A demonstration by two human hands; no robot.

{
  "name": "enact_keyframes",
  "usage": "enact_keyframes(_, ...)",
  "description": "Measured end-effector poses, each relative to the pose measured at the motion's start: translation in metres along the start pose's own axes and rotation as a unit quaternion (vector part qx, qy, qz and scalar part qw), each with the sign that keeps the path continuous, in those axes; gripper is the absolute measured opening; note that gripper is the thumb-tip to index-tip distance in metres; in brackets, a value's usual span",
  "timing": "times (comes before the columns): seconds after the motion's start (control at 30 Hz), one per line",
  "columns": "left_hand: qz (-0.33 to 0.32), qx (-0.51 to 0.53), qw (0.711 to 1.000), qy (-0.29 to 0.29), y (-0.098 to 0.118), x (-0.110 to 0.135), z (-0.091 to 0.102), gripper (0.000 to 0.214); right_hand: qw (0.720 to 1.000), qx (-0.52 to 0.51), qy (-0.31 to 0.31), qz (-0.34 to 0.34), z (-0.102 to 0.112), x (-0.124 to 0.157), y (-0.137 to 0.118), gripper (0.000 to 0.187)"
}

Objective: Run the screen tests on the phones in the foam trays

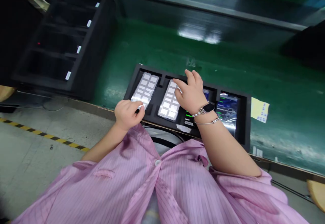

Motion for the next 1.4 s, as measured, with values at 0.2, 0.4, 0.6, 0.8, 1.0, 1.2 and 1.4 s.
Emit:
enact_keyframes(0.2, 0.004, 0.002, 1.0, -0.001, 0.0, -0.001, -0.001, 0.018, 1.0, -0.001, -0.002, -0.006, -0.011, -0.01, 0.002, 0.04)
enact_keyframes(0.4, -0.001, 0.012, 1.0, 0.018, 0.001, -0.001, 0.003, 0.017, 1.0, 0.013, -0.02, 0.014, -0.009, 0.0, -0.017, 0.037)
enact_keyframes(0.6, 0.008, 0.02, 1.0, 0.0, -0.001, 0.0, -0.001, 0.018, 0.996, 0.003, -0.053, 0.071, 0.001, 0.037, -0.066, 0.034)
enact_keyframes(0.8, 0.012, 0.004, 1.0, -0.02, -0.003, 0.002, -0.006, 0.021, 0.992, 0.0, -0.07, 0.109, 0.005, 0.066, -0.102, 0.03)
enact_keyframes(1.0, 0.014, 0.007, 1.0, -0.021, -0.004, 0.002, -0.005, 0.023, 0.99, -0.003, -0.072, 0.121, 0.01, 0.073, -0.112, 0.031)
enact_keyframes(1.2, 0.01, 0.008, 1.0, -0.006, -0.003, 0.002, -0.003, 0.022, 0.991, -0.005, -0.073, 0.113, 0.018, 0.085, -0.1, 0.031)
enact_keyframes(1.4, 0.004, 0.009, 1.0, 0.01, -0.002, 0.002, 0.001, 0.02, 0.993, 0.008, -0.072, 0.098, 0.026, 0.102, -0.086, 0.032)
Point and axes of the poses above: each hand's wrist, its own x-axis away from the middle knuckle, its own z-axis out of the back of the hand, y = z × x, the point moved 10 cm from there along -x, towards the middle knuckle, and after that the axes turned 7 degrees about z, right-handed, at the moved point
